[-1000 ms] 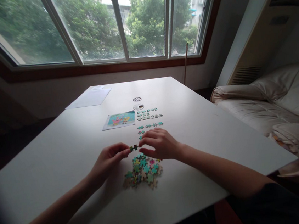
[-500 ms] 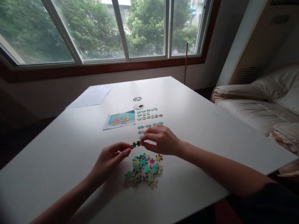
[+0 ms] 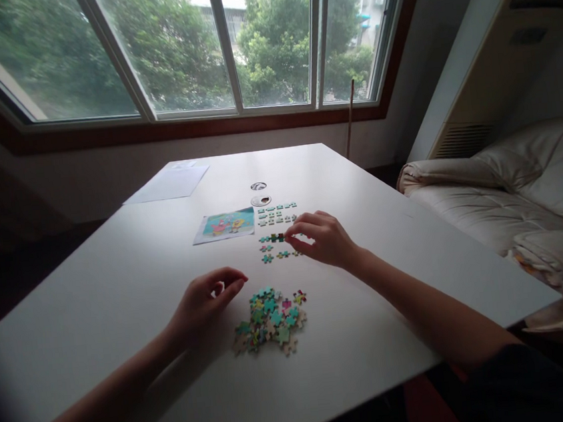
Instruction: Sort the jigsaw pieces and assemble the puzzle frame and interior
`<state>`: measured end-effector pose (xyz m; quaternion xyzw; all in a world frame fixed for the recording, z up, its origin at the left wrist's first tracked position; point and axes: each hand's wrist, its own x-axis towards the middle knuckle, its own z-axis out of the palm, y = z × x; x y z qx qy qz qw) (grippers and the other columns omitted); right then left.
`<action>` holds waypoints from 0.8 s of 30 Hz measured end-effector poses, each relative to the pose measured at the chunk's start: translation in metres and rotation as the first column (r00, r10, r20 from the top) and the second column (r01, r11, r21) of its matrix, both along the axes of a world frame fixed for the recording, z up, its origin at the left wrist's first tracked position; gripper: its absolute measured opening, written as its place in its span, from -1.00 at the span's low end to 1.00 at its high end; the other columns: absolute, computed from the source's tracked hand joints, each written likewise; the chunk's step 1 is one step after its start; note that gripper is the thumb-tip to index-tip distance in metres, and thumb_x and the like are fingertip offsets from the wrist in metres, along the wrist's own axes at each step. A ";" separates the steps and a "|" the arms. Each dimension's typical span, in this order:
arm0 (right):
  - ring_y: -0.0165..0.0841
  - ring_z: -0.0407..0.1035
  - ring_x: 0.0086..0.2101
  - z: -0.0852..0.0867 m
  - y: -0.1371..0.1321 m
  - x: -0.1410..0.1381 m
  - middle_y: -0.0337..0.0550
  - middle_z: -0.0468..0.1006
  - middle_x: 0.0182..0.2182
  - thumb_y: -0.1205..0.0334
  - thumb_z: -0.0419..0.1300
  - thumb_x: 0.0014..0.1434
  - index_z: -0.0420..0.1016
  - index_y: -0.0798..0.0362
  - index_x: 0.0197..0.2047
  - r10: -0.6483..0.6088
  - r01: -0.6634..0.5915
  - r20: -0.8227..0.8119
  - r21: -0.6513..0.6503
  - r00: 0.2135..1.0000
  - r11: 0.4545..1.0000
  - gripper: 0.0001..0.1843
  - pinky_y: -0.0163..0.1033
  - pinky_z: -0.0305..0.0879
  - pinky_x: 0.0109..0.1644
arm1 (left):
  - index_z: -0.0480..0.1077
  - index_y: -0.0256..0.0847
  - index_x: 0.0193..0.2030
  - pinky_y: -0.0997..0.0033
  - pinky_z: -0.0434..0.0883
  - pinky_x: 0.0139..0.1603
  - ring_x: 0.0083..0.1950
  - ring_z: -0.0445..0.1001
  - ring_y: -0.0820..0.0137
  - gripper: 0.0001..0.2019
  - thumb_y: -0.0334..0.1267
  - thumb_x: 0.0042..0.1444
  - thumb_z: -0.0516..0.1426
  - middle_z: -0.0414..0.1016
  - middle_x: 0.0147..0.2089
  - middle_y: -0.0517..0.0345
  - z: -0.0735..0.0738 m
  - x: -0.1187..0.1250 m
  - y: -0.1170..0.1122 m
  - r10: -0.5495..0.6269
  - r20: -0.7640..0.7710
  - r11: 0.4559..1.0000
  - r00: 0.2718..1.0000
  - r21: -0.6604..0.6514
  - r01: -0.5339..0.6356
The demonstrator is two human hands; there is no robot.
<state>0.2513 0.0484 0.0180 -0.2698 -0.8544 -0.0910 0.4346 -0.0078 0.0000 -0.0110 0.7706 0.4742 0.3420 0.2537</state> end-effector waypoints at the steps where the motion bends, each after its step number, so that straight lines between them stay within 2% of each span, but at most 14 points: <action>1: -0.49 0.32 -0.45 0.001 0.000 0.000 -0.20 0.53 -0.39 0.28 0.17 0.11 0.49 0.04 -0.34 0.002 -0.002 0.005 -0.026 1.000 1.000 -0.93 -0.32 0.25 -0.33 | 0.45 -0.22 -0.35 0.51 0.23 -0.43 -0.46 0.35 0.47 -0.82 -0.22 0.10 0.06 0.47 -0.47 0.21 0.000 0.000 0.000 -0.002 0.000 1.000 1.000 0.000 0.002; 4: -0.51 0.29 -0.47 0.004 0.003 0.005 -0.19 0.51 -0.38 0.25 0.16 0.12 0.50 0.06 -0.35 0.009 0.001 0.052 -0.186 0.999 0.983 -0.89 -0.34 0.24 -0.34 | 0.45 -0.23 -0.35 0.51 0.23 -0.44 -0.46 0.35 0.47 -0.83 -0.23 0.09 0.06 0.47 -0.47 0.21 0.000 0.000 0.000 -0.003 0.000 1.000 1.000 0.007 0.003; 6: -0.52 0.27 -0.50 0.005 0.009 0.012 -0.18 0.50 -0.40 0.22 0.16 0.10 0.50 0.08 -0.36 0.014 0.024 0.107 -0.344 0.994 0.939 -0.87 -0.35 0.22 -0.37 | 0.45 -0.23 -0.35 0.51 0.23 -0.44 -0.46 0.35 0.47 -0.83 -0.24 0.09 0.06 0.48 -0.47 0.20 -0.001 -0.001 0.000 -0.004 0.002 1.000 1.000 0.013 0.004; 8: -0.52 0.27 -0.51 0.005 0.018 0.023 -0.18 0.50 -0.42 0.19 0.18 0.07 0.51 0.10 -0.38 0.026 0.064 0.170 -0.503 0.985 0.862 -0.84 -0.36 0.21 -0.40 | 0.45 -0.23 -0.35 0.51 0.23 -0.45 -0.46 0.35 0.47 -0.83 -0.24 0.09 0.06 0.48 -0.47 0.20 -0.001 -0.001 -0.001 -0.006 0.002 1.000 1.000 0.018 0.006; 11: -0.48 0.29 -0.49 -0.001 0.032 0.043 -0.19 0.50 -0.48 0.12 0.21 0.02 0.53 0.10 -0.38 0.070 0.146 0.273 -0.693 0.959 0.706 -0.79 -0.36 0.20 -0.39 | 0.45 -0.23 -0.36 0.51 0.23 -0.45 -0.46 0.35 0.47 -0.83 -0.23 0.09 0.06 0.47 -0.47 0.20 -0.001 -0.001 -0.001 -0.006 0.000 1.000 1.000 0.025 0.006; 14: -0.45 0.30 -0.47 -0.007 0.042 0.059 -0.21 0.50 -0.51 0.06 0.22 -0.02 0.54 0.09 -0.36 0.106 0.225 0.341 -0.794 0.934 0.564 -0.74 -0.35 0.17 -0.40 | 0.45 -0.23 -0.36 0.51 0.23 -0.44 -0.46 0.36 0.47 -0.82 -0.23 0.10 0.06 0.47 -0.47 0.20 0.000 0.000 -0.001 -0.004 -0.002 1.000 1.000 0.028 0.004; 16: -0.43 0.31 -0.46 -0.010 0.045 0.064 -0.20 0.51 -0.49 0.04 0.22 -0.04 0.54 0.09 -0.36 0.122 0.251 0.356 -0.827 0.927 0.503 -0.72 -0.35 0.16 -0.41 | 0.45 -0.23 -0.35 0.50 0.23 -0.44 -0.46 0.36 0.47 -0.82 -0.23 0.09 0.06 0.47 -0.47 0.20 0.000 0.000 -0.001 -0.001 -0.007 1.000 1.000 0.027 0.001; 19: -0.41 0.33 -0.44 -0.009 0.044 0.066 -0.19 0.50 -0.48 0.03 0.23 -0.06 0.54 0.08 -0.33 0.140 0.264 0.365 -0.845 0.920 0.465 -0.70 -0.34 0.18 -0.41 | 0.45 -0.23 -0.36 0.51 0.23 -0.45 -0.47 0.35 0.47 -0.82 -0.23 0.09 0.06 0.47 -0.48 0.20 0.000 0.000 -0.001 0.002 -0.013 1.000 1.000 0.026 -0.001; 24: -0.40 0.34 -0.40 -0.007 0.039 0.058 -0.15 0.49 -0.43 0.04 0.19 0.00 0.53 0.08 -0.28 0.098 0.260 0.356 -0.820 0.929 0.509 -0.69 -0.33 0.22 -0.36 | 0.45 -0.22 -0.36 0.51 0.23 -0.45 -0.46 0.35 0.47 -0.82 -0.23 0.09 0.06 0.48 -0.47 0.20 0.000 0.000 -0.001 -0.002 -0.010 1.000 1.000 0.027 0.002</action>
